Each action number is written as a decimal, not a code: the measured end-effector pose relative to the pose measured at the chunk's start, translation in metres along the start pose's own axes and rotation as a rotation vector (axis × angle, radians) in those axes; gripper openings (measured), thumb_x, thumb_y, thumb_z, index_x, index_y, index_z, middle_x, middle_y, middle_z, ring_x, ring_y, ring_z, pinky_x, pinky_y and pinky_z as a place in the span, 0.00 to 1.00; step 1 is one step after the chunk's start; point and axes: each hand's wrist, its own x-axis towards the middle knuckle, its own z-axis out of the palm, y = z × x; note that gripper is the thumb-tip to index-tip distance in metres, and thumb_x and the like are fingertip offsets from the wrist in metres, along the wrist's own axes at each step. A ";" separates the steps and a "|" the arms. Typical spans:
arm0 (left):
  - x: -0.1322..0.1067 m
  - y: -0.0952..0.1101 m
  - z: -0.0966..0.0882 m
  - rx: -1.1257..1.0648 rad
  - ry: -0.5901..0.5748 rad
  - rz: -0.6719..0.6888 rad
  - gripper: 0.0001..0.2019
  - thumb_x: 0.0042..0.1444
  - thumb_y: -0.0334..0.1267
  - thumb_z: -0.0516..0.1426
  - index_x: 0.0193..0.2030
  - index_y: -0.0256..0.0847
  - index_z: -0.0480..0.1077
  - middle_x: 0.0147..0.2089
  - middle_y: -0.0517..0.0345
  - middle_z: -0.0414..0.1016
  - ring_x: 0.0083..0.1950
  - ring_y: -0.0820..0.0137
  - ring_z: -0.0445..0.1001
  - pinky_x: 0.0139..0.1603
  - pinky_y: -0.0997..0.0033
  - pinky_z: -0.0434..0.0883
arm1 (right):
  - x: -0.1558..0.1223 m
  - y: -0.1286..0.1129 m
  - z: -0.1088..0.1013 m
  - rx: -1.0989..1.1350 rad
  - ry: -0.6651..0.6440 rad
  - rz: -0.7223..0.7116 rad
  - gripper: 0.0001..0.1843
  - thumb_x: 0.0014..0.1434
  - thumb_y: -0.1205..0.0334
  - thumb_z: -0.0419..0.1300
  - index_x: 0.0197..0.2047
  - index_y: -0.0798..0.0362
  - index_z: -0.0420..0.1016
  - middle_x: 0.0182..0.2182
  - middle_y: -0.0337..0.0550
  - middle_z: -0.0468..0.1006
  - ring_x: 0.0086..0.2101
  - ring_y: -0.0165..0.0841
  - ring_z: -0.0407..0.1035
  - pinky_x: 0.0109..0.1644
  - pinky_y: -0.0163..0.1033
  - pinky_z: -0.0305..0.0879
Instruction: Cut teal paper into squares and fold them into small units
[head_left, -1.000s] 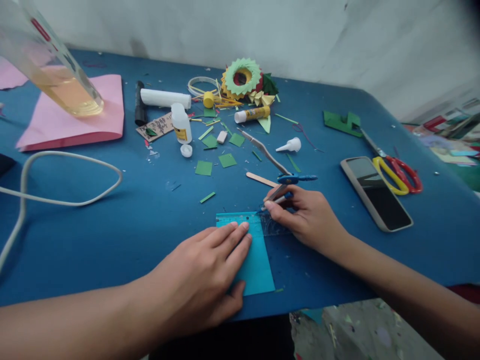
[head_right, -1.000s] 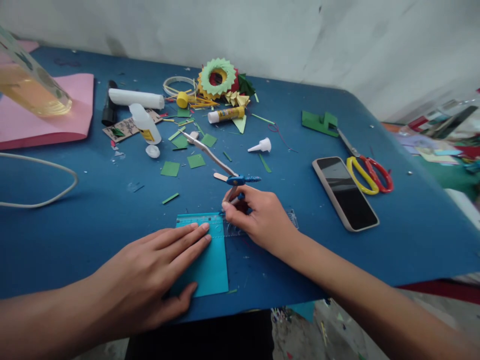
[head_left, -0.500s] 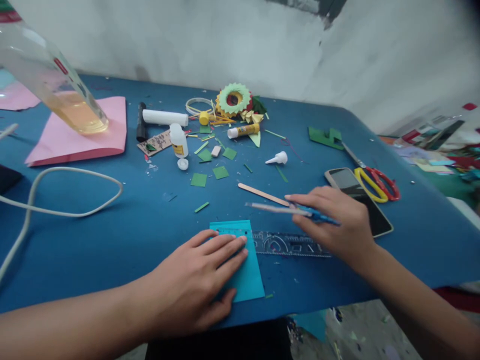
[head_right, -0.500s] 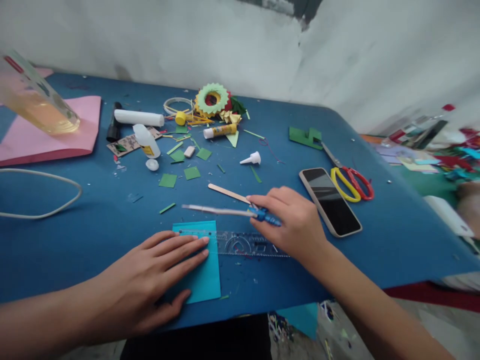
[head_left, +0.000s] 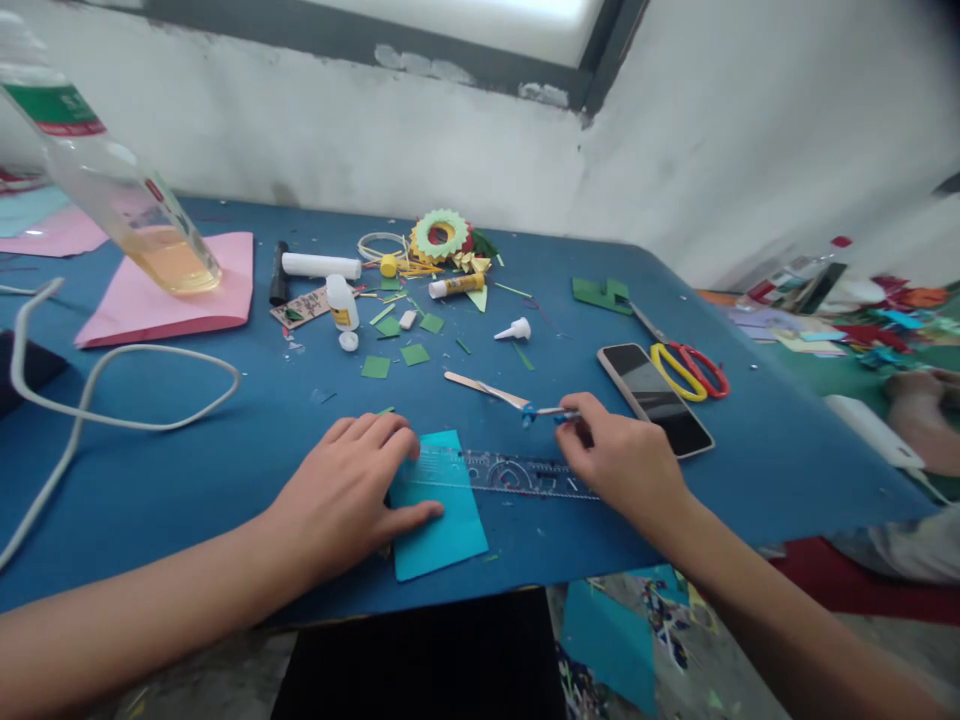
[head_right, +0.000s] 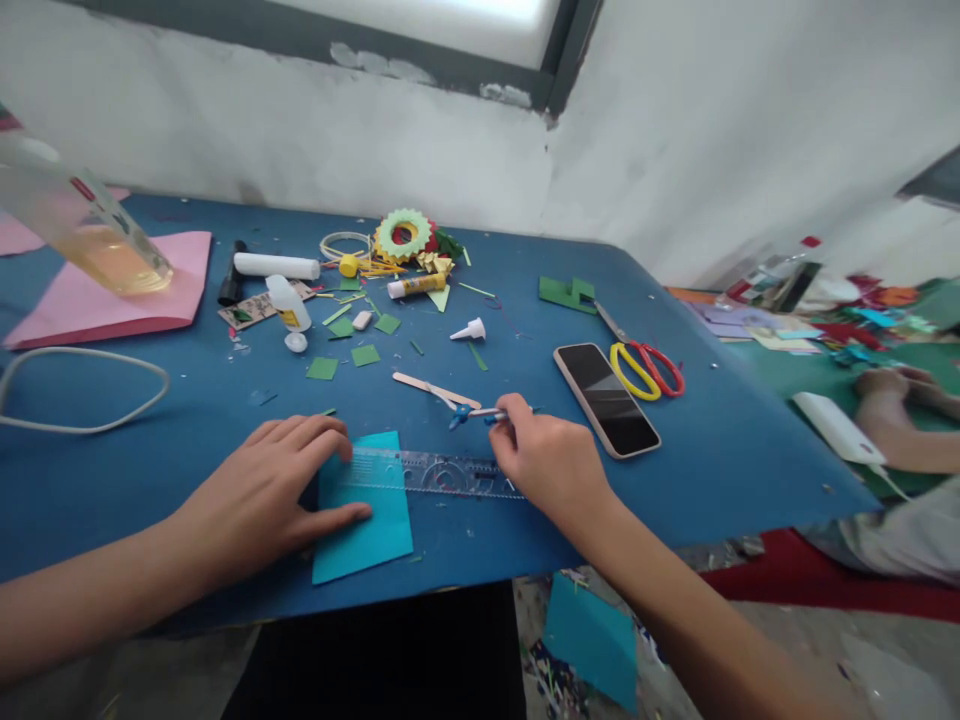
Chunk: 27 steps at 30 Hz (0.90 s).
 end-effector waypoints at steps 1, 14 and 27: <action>0.000 0.004 -0.003 0.070 -0.012 0.000 0.20 0.53 0.56 0.53 0.36 0.38 0.67 0.43 0.48 0.71 0.43 0.58 0.70 0.44 0.56 0.64 | 0.000 -0.002 -0.003 0.075 -0.037 0.053 0.10 0.57 0.63 0.48 0.36 0.55 0.69 0.13 0.38 0.69 0.15 0.33 0.65 0.19 0.34 0.49; -0.026 0.026 -0.019 -0.063 -0.173 -0.044 0.10 0.52 0.46 0.57 0.32 0.42 0.68 0.33 0.59 0.73 0.33 0.67 0.73 0.29 0.73 0.65 | 0.037 -0.017 0.007 0.780 -0.492 -0.423 0.17 0.51 0.64 0.62 0.38 0.49 0.56 0.56 0.51 0.68 0.60 0.41 0.53 0.57 0.52 0.54; -0.043 0.013 -0.004 0.087 0.164 0.162 0.05 0.57 0.36 0.53 0.36 0.38 0.68 0.55 0.46 0.69 0.53 0.60 0.70 0.48 0.62 0.73 | 0.053 -0.004 0.018 0.593 -0.421 -0.364 0.16 0.48 0.63 0.64 0.40 0.52 0.64 0.38 0.47 0.76 0.35 0.36 0.71 0.37 0.41 0.67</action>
